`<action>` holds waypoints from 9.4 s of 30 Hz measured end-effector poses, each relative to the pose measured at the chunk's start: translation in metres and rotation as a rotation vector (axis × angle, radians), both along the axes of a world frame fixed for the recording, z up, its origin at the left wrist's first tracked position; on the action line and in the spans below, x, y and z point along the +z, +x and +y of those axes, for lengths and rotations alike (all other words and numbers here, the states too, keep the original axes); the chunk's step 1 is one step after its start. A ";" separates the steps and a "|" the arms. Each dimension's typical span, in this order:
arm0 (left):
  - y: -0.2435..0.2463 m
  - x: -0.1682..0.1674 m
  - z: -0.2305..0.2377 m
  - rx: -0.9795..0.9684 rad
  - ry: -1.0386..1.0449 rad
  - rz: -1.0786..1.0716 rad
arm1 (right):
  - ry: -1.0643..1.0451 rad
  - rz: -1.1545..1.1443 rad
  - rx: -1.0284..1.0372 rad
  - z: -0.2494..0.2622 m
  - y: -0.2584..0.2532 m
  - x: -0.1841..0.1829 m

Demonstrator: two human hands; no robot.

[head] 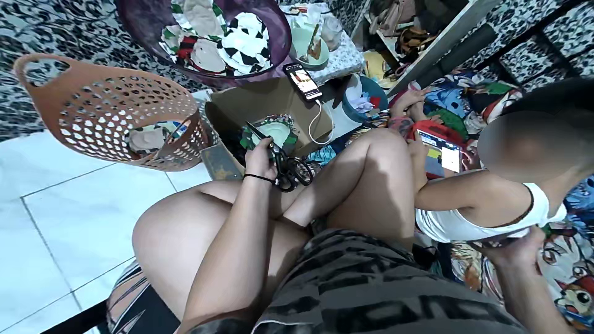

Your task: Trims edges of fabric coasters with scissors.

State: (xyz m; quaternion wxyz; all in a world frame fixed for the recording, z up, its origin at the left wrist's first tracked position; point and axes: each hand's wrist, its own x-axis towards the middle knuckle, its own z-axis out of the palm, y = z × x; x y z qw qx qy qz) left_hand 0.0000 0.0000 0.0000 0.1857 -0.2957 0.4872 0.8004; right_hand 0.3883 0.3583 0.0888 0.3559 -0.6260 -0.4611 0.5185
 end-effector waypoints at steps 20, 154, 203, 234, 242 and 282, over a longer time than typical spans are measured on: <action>0.006 -0.012 -0.002 -0.057 -0.140 0.003 | 0.725 -0.242 0.056 -0.034 0.009 -0.063; 0.014 -0.006 0.008 -0.050 -0.145 0.099 | 1.274 -0.741 0.294 -0.057 -0.014 -0.063; -0.073 0.032 0.011 0.290 0.375 0.365 | -0.146 0.027 1.638 -0.194 -0.391 -0.031; -0.048 0.019 0.006 0.292 0.260 0.695 | -0.354 0.396 1.561 -0.240 -0.357 -0.061; -0.052 0.043 0.000 0.252 0.350 0.466 | -0.303 0.408 1.644 -0.227 -0.366 -0.064; -0.050 0.032 0.000 0.306 -0.112 0.754 | -0.190 0.366 1.654 -0.232 -0.361 -0.062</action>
